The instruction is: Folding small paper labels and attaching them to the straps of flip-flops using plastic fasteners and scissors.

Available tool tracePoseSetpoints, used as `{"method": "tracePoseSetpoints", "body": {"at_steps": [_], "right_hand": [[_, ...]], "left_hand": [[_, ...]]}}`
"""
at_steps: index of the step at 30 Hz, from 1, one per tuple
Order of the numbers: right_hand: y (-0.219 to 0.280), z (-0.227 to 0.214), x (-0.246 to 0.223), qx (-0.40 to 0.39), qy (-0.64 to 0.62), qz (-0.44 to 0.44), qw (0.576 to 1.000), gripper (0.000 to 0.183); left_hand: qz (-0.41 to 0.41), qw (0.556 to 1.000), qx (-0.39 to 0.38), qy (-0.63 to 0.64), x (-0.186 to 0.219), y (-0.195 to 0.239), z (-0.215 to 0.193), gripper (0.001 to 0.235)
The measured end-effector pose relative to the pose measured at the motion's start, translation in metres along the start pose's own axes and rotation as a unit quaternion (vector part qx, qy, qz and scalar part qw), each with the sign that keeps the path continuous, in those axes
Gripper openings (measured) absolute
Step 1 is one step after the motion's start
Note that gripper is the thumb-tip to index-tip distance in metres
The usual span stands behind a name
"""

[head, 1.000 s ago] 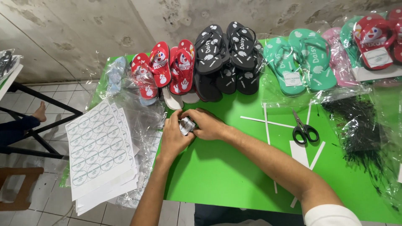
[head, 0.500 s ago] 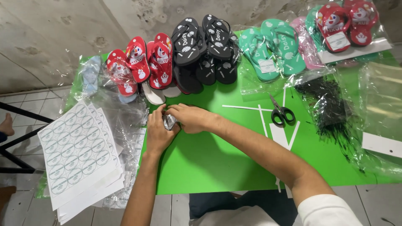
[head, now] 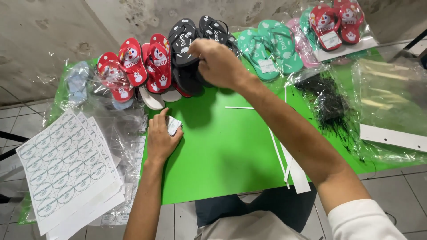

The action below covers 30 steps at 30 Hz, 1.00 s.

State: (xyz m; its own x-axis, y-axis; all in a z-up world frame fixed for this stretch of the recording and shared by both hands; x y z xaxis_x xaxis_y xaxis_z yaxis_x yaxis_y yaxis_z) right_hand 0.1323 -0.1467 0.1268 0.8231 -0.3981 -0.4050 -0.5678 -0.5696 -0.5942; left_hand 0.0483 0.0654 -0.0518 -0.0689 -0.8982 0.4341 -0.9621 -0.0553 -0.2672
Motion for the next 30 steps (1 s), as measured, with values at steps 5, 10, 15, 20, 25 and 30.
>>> {"method": "tracePoseSetpoints", "body": {"at_steps": [5,10,15,20,25,30], "right_hand": [[-0.003,-0.032,0.074,0.05,0.024,0.111,0.992,0.031],[-0.013,-0.021,0.103,0.006,0.001,0.162,0.987,0.026],[-0.027,0.022,0.123,-0.12,-0.009,0.258,0.959,0.043],[-0.033,0.045,0.132,-0.179,0.011,0.337,0.924,0.057],[-0.038,0.072,0.169,-0.192,0.03,0.335,0.922,0.066],[-0.035,0.096,0.239,-0.11,0.075,0.259,0.957,0.064]], "left_hand": [[0.006,1.0,0.015,-0.014,0.001,-0.001,-0.001,0.068],[0.002,1.0,0.014,-0.023,-0.004,-0.003,-0.001,0.069],[-0.02,0.998,0.043,-0.029,-0.008,-0.002,-0.003,0.068],[-0.006,0.997,0.067,-0.031,0.004,0.003,-0.016,0.066],[0.008,0.995,0.09,-0.044,0.01,0.005,-0.023,0.063],[0.005,0.991,0.12,-0.063,0.009,0.007,-0.023,0.073]]}}
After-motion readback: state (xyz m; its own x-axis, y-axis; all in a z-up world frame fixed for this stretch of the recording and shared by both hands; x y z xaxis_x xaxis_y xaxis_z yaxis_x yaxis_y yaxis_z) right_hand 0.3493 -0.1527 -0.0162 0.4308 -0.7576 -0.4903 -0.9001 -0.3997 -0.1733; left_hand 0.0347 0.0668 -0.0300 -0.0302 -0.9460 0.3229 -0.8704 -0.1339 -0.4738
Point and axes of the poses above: each hand's wrist, its own y-axis away from the middle knuckle, its own z-axis out of the palm, x = y × z, the point moved 8 cm from there along -y, towards the middle knuckle, and after that the axes turned 9 degrees about -z, right-handed, at the moved point
